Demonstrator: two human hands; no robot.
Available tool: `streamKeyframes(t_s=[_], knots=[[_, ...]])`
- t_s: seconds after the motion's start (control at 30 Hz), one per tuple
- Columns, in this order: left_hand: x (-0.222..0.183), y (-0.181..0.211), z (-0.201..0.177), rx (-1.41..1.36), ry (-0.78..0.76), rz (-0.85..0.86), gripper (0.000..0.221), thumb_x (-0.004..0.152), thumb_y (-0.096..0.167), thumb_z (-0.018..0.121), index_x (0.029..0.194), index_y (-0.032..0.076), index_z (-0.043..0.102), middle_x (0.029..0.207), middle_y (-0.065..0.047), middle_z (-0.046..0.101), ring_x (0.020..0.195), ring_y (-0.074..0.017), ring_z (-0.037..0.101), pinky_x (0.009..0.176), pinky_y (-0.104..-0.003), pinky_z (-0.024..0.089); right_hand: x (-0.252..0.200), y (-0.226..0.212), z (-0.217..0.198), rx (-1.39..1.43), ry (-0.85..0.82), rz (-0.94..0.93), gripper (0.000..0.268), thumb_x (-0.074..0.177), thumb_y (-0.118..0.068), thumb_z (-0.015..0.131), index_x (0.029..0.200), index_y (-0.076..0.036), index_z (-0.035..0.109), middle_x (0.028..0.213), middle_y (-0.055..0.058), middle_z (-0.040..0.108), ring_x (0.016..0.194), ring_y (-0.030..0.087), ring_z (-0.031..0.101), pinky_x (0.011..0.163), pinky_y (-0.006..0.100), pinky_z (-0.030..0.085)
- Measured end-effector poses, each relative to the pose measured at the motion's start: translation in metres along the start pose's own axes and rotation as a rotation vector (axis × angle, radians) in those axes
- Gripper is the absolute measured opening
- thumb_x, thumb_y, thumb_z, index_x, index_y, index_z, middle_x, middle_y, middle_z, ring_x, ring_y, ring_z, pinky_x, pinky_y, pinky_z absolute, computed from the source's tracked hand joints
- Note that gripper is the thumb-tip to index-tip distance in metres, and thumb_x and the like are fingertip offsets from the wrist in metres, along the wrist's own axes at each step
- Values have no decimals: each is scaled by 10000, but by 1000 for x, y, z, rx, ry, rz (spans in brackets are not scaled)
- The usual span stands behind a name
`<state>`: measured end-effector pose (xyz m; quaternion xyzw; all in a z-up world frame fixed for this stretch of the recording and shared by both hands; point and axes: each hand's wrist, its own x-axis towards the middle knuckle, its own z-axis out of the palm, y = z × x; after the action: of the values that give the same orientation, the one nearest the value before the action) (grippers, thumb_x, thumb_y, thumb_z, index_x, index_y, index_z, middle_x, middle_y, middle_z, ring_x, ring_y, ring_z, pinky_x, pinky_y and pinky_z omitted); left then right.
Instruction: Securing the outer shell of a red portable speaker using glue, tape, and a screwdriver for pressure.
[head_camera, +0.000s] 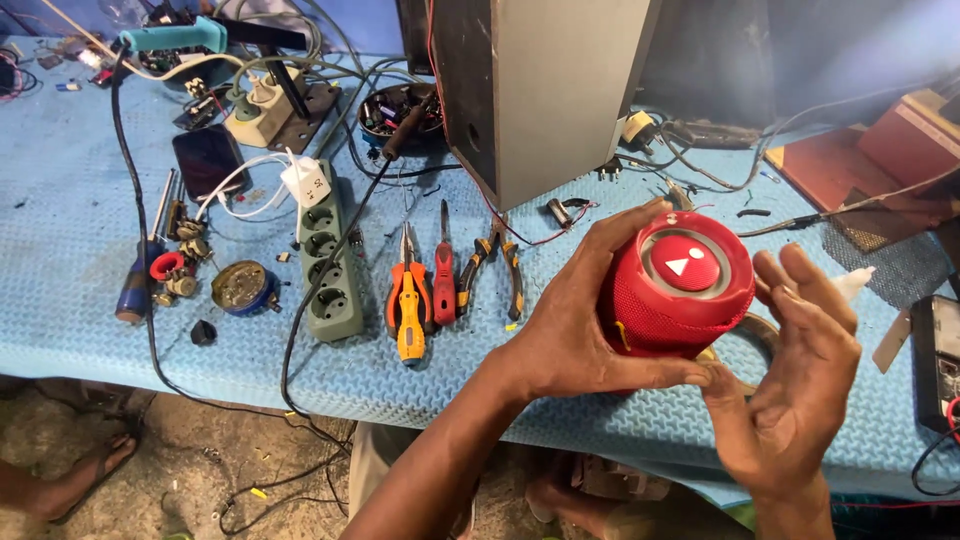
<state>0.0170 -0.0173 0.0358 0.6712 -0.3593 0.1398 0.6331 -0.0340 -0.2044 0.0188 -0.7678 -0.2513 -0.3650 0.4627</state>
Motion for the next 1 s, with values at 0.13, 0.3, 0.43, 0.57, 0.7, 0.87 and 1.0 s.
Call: streamKeyframes(t_s=[0.13, 0.3, 0.43, 0.57, 0.7, 0.87, 1.0], knots=[[-13, 1, -9, -14, 21, -52, 1078, 709, 456, 831, 1581, 127, 289, 1666, -131, 372, 1573, -291, 427, 1326, -418, 400, -6, -1, 0, 6, -7, -19, 619, 939, -171, 601, 1459, -16, 303, 1628, 344, 325, 1523, 486, 439, 1277, 565, 433], [-39, -14, -54, 371, 310, -423, 483, 906, 152, 703, 1355, 184, 526, 1513, -92, 550, 1184, -245, 673, 973, -421, 609, -28, -2, -15, -117, 69, 47, 672, 889, 44, 622, 1475, 25, 293, 1583, 370, 378, 1451, 517, 507, 1237, 552, 439], [-72, -52, -119, 1016, 337, -442, 377, 938, 51, 655, 1314, 63, 645, 1139, -131, 712, 1069, -273, 658, 882, -349, 628, -53, 0, -17, -130, 157, 98, 607, 883, 86, 623, 1422, 181, 359, 1459, 438, 462, 1340, 502, 548, 1192, 525, 469], [-76, -91, -144, 1228, 117, -713, 430, 928, 347, 685, 1243, 54, 683, 1187, -159, 634, 1075, -412, 611, 775, -578, 542, -58, -9, -15, -196, 120, 195, 431, 875, 84, 681, 1269, 150, 521, 1359, 378, 587, 1308, 449, 620, 1152, 500, 536], [-65, -91, -146, 1197, 156, -840, 300, 951, 329, 701, 1094, 67, 729, 1097, -139, 662, 889, -391, 680, 696, -554, 547, -66, -12, -11, -190, 126, 239, 339, 834, 32, 730, 1148, 95, 616, 1303, 336, 653, 1218, 374, 688, 1103, 418, 527], [-77, -107, -156, 1141, 191, -830, 395, 927, 321, 714, 1242, 83, 728, 1134, -155, 676, 878, -406, 694, 746, -565, 552, -74, -16, -21, -279, 69, 252, 214, 862, 14, 731, 1070, 32, 679, 1300, 294, 676, 1200, 347, 698, 1062, 416, 550], [-62, -90, -150, 1077, 159, -974, 401, 918, 307, 722, 1228, 52, 724, 1229, -217, 608, 919, -444, 677, 820, -541, 558, -77, -25, -25, -327, 46, 320, 181, 883, 35, 724, 1055, -17, 699, 1331, 246, 684, 1215, 315, 686, 1058, 390, 538]])
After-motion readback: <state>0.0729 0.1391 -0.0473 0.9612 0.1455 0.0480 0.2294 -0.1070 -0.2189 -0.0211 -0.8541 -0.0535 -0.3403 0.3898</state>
